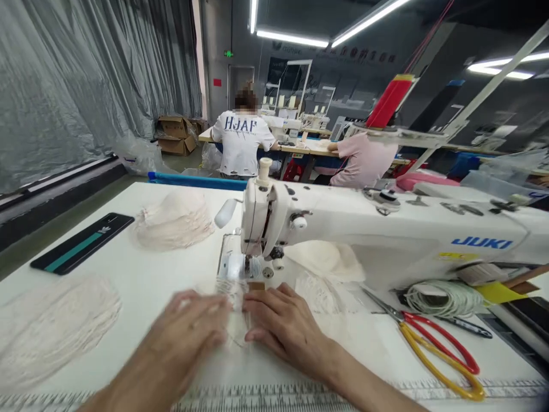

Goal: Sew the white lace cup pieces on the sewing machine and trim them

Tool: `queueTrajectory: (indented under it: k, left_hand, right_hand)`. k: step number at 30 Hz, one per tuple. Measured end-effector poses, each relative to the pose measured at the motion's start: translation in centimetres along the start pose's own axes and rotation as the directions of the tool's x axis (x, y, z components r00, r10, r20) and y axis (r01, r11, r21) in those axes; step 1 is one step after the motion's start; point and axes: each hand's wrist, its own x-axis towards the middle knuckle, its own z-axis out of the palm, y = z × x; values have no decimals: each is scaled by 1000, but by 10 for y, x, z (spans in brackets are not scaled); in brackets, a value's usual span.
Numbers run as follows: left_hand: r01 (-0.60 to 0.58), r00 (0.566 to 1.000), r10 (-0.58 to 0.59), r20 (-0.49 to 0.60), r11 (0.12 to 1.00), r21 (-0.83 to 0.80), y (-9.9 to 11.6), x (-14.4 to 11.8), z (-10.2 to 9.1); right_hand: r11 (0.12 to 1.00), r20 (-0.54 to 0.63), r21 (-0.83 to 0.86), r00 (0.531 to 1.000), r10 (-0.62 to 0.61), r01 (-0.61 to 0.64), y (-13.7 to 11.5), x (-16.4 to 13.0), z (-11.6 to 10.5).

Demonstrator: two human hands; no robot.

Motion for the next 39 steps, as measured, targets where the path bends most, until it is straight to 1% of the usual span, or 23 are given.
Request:
queueTrajectory:
  k: [2,4,6,7,9,11,13,15,16,17,18,19,20,21,22,23,24,25,26,28,32,37,39]
  left_hand:
    - [25,998,-25,65,1000,10,-6,-16,-21]
    - [-9,978,13,206,1000,-21,-11,-28,-35]
    - [-58,945,67,321,998,-36,-11,-40,-38]
    - [-73,938,78,338,997,-28,-9,-46,-36]
    - [-76,949,76,307,997,-13,-3,-60,-27]
    - [-50,974,52,222,999,-16,6,-73,-18]
    - [-41,989,41,140,999,2,15,-86,-13]
    - [-54,998,52,45,998,32,26,-98,-13]
    - [-53,999,53,3,999,11,33,-103,-16]
    - [-35,999,34,-21,998,-58,40,-108,-19]
    - [7,1000,-10,-14,985,-175,48,-113,-24]
    - [89,996,-81,40,944,-318,55,-117,-29]
    - [216,975,-165,149,867,-450,62,-119,-34]
    - [373,922,-240,302,757,-536,68,-121,-39]
    - [526,840,-280,466,631,-570,73,-121,-43]
    - [652,743,-283,607,511,-560,77,-119,-46]
    - [742,654,-268,707,410,-531,79,-117,-48]
    - [792,595,-243,766,339,-508,81,-114,-49]
    - [814,567,-222,793,297,-499,81,-110,-48]
    - [825,554,-215,804,274,-495,82,-104,-47]
    - [833,542,-226,810,272,-482,81,-105,-42]
    - [833,551,-273,788,237,-500,81,-113,-39]
    - [836,548,-303,780,189,-514,82,-114,-38]
  right_hand:
    - [999,63,-10,997,-34,35,-16,0,-7]
    - [998,125,-6,990,-66,67,-35,-1,-10]
    - [995,154,0,983,-99,100,-57,-7,-4]
    - [993,161,-10,981,-111,114,-68,-11,2]
    - [990,147,-83,984,-101,115,-87,-19,21]
    - [979,77,-185,995,-68,81,-100,-26,42]
    - [973,10,-220,998,-66,67,-109,-29,55]
    - [992,11,-103,997,-77,77,-115,-27,55]
    - [998,35,21,997,-62,62,-118,-26,49]
    - [983,86,185,996,-34,18,-121,-25,40]
    - [927,162,370,987,4,-64,-123,-25,30]
    - [815,279,548,960,31,-185,-125,-26,20]
    - [657,409,680,912,27,-325,-127,-29,10]
    - [485,518,747,855,4,-455,-128,-32,2]
    - [333,603,756,797,-20,-564,-129,-37,-3]
    - [223,662,734,749,-24,-642,-130,-42,-6]
    - [155,703,703,711,-5,-694,-130,-47,-7]
    - [119,730,676,683,24,-727,-131,-52,-5]
    - [107,747,654,662,59,-749,-131,-56,-3]
    - [132,745,640,653,135,-757,-132,-62,4]
    - [233,662,662,702,264,-712,-135,-66,11]
    - [195,651,675,699,295,-712,-138,-68,7]
    - [224,620,688,719,313,-690,-139,-71,6]
